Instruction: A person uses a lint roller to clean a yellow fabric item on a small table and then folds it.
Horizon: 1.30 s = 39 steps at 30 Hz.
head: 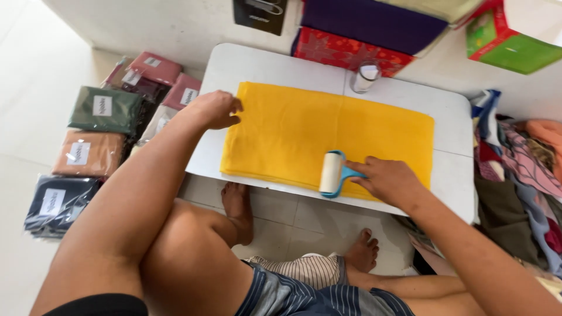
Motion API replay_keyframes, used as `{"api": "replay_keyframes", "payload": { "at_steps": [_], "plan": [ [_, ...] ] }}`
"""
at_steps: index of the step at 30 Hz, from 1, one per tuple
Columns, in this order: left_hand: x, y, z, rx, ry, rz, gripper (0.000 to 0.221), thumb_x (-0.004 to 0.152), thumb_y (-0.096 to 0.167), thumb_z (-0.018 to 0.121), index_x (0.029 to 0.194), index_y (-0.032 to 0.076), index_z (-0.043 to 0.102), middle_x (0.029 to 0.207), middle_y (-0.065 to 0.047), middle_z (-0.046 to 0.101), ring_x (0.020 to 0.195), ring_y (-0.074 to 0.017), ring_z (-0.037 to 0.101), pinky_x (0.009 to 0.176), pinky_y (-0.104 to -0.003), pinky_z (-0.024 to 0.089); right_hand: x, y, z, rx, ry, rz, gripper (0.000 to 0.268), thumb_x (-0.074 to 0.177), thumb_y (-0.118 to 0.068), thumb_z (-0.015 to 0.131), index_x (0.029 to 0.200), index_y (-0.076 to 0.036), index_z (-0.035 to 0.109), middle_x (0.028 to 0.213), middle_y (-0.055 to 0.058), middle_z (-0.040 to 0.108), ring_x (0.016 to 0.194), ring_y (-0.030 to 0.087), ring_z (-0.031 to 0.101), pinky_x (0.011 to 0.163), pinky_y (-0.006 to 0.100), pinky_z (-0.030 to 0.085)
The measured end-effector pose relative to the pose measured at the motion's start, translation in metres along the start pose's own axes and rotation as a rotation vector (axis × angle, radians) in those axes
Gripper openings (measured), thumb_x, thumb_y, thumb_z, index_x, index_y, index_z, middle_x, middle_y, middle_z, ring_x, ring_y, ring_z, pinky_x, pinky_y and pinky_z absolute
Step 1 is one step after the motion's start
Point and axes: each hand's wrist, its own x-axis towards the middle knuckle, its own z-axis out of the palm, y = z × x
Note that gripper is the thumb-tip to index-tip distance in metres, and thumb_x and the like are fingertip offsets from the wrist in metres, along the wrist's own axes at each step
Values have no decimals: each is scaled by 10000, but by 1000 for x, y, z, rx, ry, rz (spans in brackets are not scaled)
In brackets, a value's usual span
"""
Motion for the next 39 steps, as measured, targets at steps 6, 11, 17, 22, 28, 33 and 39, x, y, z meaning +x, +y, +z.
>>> {"api": "replay_keyframes", "payload": {
  "at_steps": [6,11,17,22,28,33,39],
  "plan": [
    [3,1,2,162,77,-23,378,911,313,739,1276,215,729,1108,-51,742,1000,-271,740,830,-419,611,93,-102,3,116,114,-151,391,1001,-565,433,1360,-445,531,880,26,617,742,342,723,658,523,577],
    [-12,9,-5,169,16,-107,444,904,284,763,1326,158,699,1124,-118,739,1003,-293,744,830,-423,618,153,-171,0,233,224,-249,367,982,-471,539,1340,-398,566,849,72,620,750,385,726,670,539,578],
    [-10,-9,2,111,-11,-142,502,895,312,767,1349,120,674,1167,-143,723,1056,-336,725,834,-487,607,129,-128,-26,352,268,-271,390,1001,-481,513,1366,-365,586,944,99,663,906,371,722,746,522,583],
    [-25,-12,-1,53,6,-168,501,913,290,762,1360,84,668,1156,-178,723,1030,-338,737,808,-459,616,82,-22,-50,209,54,-14,436,1018,-515,458,1432,-418,554,1079,95,697,1125,346,676,922,506,555],
    [-26,-19,5,58,-18,-184,514,894,263,778,1352,56,669,1141,-208,722,1006,-356,740,781,-474,623,83,23,-47,-6,-119,183,392,992,-486,503,1370,-498,605,997,21,751,1016,328,739,904,484,590],
    [-17,-23,14,103,2,-217,522,872,298,795,1314,45,680,1119,-193,729,1001,-348,745,787,-498,622,147,-28,-50,115,-117,11,414,996,-469,516,1406,-480,570,1037,81,716,1030,372,711,877,565,568],
    [-6,-30,27,139,48,-261,544,840,330,800,1284,42,673,1131,-172,732,1039,-345,738,818,-542,608,228,-116,-53,197,-9,-99,405,967,-501,567,1371,-490,586,1061,84,704,1023,347,722,883,545,576]
  ]
}}
